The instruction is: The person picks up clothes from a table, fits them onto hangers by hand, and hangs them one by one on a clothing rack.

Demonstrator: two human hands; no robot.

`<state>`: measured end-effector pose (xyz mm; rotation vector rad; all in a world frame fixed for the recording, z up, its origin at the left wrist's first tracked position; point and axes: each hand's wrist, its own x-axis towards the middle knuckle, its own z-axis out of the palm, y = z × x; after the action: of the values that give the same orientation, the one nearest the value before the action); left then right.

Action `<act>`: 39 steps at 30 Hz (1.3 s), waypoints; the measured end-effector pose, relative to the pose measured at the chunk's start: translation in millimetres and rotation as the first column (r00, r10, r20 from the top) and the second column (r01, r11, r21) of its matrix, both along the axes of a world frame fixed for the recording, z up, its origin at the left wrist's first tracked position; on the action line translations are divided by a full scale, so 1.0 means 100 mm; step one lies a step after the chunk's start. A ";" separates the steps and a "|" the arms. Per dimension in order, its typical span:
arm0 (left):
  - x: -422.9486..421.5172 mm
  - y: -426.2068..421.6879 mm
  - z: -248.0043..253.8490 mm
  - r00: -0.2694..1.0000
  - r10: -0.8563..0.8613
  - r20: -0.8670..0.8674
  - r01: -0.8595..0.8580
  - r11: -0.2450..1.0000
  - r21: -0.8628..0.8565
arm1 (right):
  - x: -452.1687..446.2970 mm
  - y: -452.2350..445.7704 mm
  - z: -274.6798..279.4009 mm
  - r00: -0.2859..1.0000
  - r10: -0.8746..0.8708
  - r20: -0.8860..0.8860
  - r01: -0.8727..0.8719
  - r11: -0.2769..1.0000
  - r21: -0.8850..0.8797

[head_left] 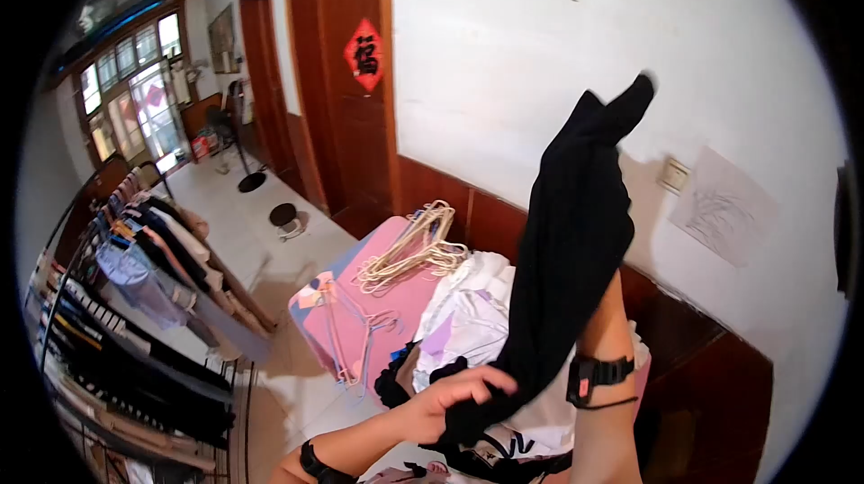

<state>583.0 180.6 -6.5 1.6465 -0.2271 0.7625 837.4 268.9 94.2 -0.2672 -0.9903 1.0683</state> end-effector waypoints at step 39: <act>-4.64 -1.23 0.56 -0.012 0.840 -0.542 -0.987 -0.097 -0.130 | -6.15 -1.36 -2.03 0.415 0.182 0.892 -0.602 0.789 0.119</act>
<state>119.3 57.2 49.1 1.1057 1.5537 1.4482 222.1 133.0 -108.9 -0.1743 -2.2914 1.1111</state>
